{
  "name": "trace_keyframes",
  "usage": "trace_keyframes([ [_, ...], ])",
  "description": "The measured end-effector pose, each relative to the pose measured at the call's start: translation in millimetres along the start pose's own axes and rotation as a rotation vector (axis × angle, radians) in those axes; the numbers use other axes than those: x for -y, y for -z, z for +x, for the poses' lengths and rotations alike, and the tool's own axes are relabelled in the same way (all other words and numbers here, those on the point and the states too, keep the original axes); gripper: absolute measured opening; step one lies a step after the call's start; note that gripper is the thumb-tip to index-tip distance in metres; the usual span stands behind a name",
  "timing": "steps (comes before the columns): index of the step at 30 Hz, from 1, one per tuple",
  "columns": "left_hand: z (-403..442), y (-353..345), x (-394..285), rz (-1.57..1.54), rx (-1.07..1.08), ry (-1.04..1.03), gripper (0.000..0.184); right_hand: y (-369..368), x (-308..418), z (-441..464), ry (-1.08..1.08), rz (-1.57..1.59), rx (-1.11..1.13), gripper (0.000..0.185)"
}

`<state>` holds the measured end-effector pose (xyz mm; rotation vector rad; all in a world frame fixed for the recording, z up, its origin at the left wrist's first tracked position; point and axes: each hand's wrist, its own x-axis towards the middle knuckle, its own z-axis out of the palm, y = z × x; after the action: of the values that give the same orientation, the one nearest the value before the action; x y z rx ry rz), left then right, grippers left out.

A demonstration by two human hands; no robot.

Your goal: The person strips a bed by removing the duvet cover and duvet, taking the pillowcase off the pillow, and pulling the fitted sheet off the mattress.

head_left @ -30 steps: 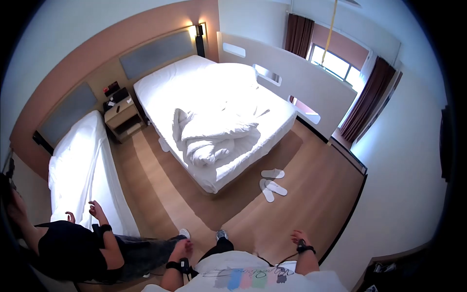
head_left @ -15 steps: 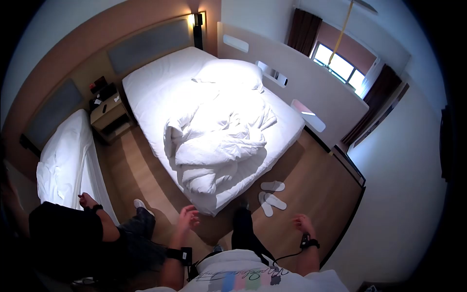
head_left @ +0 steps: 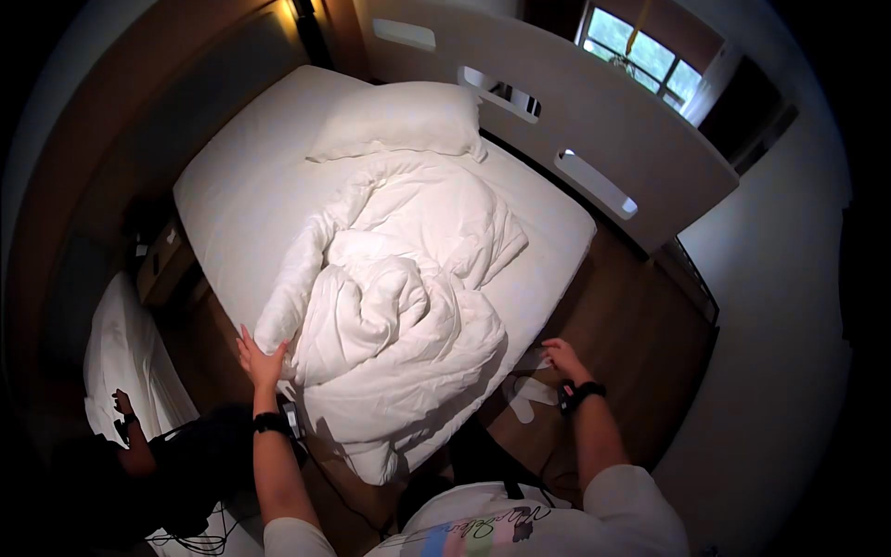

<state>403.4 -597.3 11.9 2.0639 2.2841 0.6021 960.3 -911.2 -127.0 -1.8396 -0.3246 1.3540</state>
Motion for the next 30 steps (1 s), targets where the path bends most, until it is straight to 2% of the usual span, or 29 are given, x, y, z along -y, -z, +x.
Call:
trace_keyframes([
  [1, 13.4, -20.4, 8.8, 0.010, 0.016, -0.012, 0.095, -6.3, 6.8, 18.7, -0.005, -0.007, 0.004, 0.030],
  [3, 26.9, -53.2, 28.4, -0.214, 0.418, 0.018, 0.083, -21.4, 19.7, 51.7, -0.010, -0.026, -0.026, 0.033],
  [4, 16.8, -50.3, 6.6, -0.003, 0.534, -0.015, 0.069, -28.7, 25.7, 65.8, 0.002, -0.051, -0.052, 0.038],
  [5, 7.6, -45.2, -14.8, -0.017, 0.639, -0.036, 0.057, -35.4, 31.5, 77.7, -0.021, -0.048, -0.049, 0.038],
  [7, -11.3, -30.2, -49.1, 0.043, 0.631, 0.026, 0.047, -49.9, 41.4, 103.6, 0.079, -0.122, -0.067, 0.050],
  [9, -31.0, -19.1, -34.7, -0.257, 0.511, -0.098, 0.040, -63.5, 44.2, 135.7, 0.179, -0.179, -0.093, 0.064],
  [11, -43.5, 46.9, -63.8, -0.550, 0.721, 0.089, 0.035, -73.3, 54.8, 168.9, 0.192, -0.125, -0.054, 0.071],
  [12, -58.2, 63.3, -51.1, -0.680, 0.874, 0.108, 0.036, -80.0, 70.1, 179.0, 0.150, -0.137, -0.081, 0.074],
  [13, -89.0, 79.5, -42.2, -0.776, 0.910, 0.485, 0.041, -88.8, 89.6, 186.2, 0.111, -0.152, -0.105, 0.078],
  [14, -112.4, 80.8, -3.7, -0.812, 1.349, 0.499, 0.050, -99.2, 116.5, 184.4, 0.093, -0.157, -0.092, 0.078],
  [16, -177.0, 85.3, 5.5, -0.756, 1.627, 0.418, 0.047, -124.0, 165.3, 183.2, -0.092, -0.115, -0.203, 0.088],
  [17, -166.2, 87.2, -27.8, -0.786, 1.846, 0.375, 0.046, -139.4, 170.4, 195.5, -0.101, -0.121, -0.195, 0.088],
  [18, -150.0, 89.4, -54.5, -0.817, 2.068, 0.324, 0.044, -153.6, 171.4, 206.8, 0.072, 0.039, -0.159, 0.083],
  [19, -153.6, 86.0, -51.0, -0.917, 2.069, 0.477, 0.035, -160.7, 167.8, 221.9, 0.243, 0.200, -0.121, 0.078],
  [20, -148.5, 78.0, -44.6, -0.921, 2.068, 0.493, 0.035, -171.2, 160.7, 241.6, 0.233, 0.195, -0.115, 0.078],
  [22, -115.8, 63.0, -44.0, -0.884, 2.045, 0.865, 0.032, -191.8, 133.4, 283.4, 0.079, -0.392, -0.308, 0.062],
  [23, -108.8, 56.7, -41.9, -0.638, 1.920, 0.542, 0.038, -195.7, 121.2, 287.2, 0.073, -0.392, -0.302, 0.062],
  [25, -84.6, 48.2, -47.3, -0.160, 1.429, 0.403, 0.056, -215.4, 124.9, 281.7, 0.000, -0.532, -0.222, 0.045],
  [26, -74.0, 37.9, -49.7, 0.116, 1.407, 0.456, 0.066, -227.6, 111.0, 288.1, 0.130, -0.578, -0.045, 0.040],
  [27, -68.5, 24.1, -32.0, 0.121, 1.443, 0.604, 0.074, -238.9, 94.0, 289.6, 0.407, -0.512, 0.042, 0.033],
  [28, -118.7, -19.5, 73.8, 0.093, 1.011, 0.327, 0.080, -250.1, 77.7, 290.6, 0.675, -0.439, 0.150, 0.030],
  [29, -113.1, -14.6, 65.0, 0.096, 1.015, 0.324, 0.080, -245.5, 77.9, 271.8, 0.656, -0.326, 0.331, 0.030],
  [30, -102.5, -10.3, 45.9, -0.343, 1.107, 0.864, 0.068, -237.9, 77.3, 249.4, 0.553, -0.205, 0.488, 0.030],
])
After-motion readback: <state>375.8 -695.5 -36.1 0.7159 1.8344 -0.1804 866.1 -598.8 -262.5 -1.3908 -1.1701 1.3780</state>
